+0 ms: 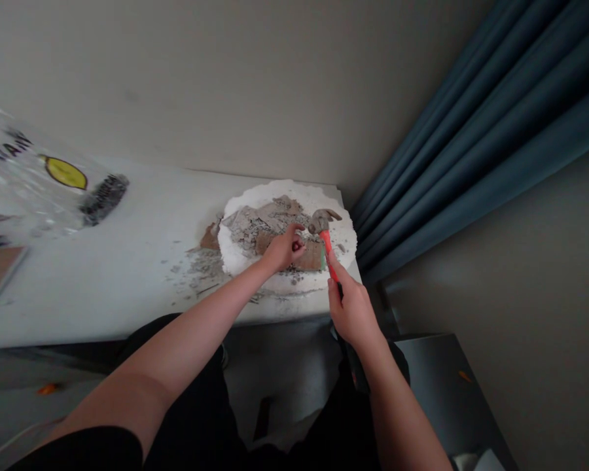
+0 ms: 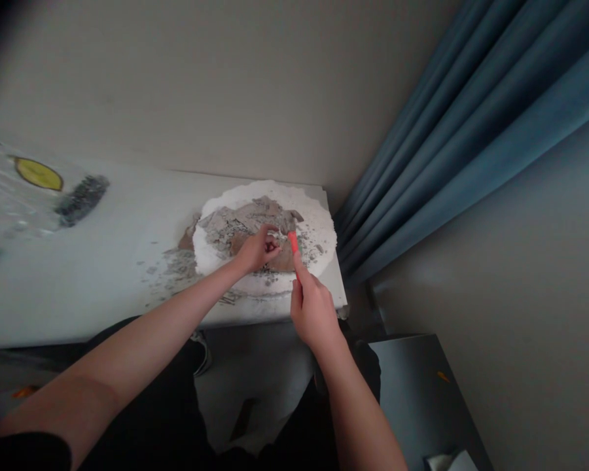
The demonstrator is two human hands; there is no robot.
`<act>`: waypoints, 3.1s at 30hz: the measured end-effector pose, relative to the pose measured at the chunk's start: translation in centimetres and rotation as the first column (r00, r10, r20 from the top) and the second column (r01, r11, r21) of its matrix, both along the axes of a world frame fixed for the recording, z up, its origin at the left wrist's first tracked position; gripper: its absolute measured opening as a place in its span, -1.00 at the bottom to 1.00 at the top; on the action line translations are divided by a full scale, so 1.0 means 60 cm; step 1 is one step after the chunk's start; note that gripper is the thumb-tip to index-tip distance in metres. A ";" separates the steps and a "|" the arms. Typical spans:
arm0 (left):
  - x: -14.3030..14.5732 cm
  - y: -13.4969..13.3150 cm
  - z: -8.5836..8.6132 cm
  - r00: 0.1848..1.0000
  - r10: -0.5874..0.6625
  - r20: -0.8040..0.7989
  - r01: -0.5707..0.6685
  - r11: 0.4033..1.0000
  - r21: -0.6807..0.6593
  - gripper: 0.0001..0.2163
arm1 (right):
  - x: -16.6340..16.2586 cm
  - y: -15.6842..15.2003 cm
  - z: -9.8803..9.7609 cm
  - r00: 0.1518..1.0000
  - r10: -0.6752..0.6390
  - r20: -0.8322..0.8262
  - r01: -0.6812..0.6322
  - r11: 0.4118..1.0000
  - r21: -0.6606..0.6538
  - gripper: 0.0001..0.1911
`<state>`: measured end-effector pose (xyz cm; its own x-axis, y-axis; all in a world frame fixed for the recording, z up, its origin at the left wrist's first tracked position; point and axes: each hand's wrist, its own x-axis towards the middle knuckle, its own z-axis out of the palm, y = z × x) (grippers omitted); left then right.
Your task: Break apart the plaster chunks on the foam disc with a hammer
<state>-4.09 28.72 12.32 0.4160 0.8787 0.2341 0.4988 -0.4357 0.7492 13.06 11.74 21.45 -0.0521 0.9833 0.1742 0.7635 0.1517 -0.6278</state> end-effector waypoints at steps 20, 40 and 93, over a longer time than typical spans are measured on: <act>0.004 -0.003 0.002 0.999 0.015 -0.035 -0.015 1.000 -0.002 -0.56 | -0.006 -0.003 0.006 0.995 0.003 0.097 0.003 0.998 -0.056 -0.35; -0.020 0.013 0.030 0.998 0.066 -0.004 -0.066 0.996 -0.056 -0.57 | -0.006 0.002 -0.014 0.994 0.005 0.111 0.004 0.997 -0.081 -0.35; -0.046 0.008 0.061 0.839 -0.229 -0.493 0.357 0.916 0.182 -0.83 | 0.034 0.015 -0.054 0.996 -0.055 -0.064 0.049 0.994 -0.099 -0.36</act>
<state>-6.86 29.21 15.97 0.7587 0.6330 0.1536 0.5705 -0.7596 0.3123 15.10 12.62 18.24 0.0081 0.9969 0.0785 0.7246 0.0482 -0.6875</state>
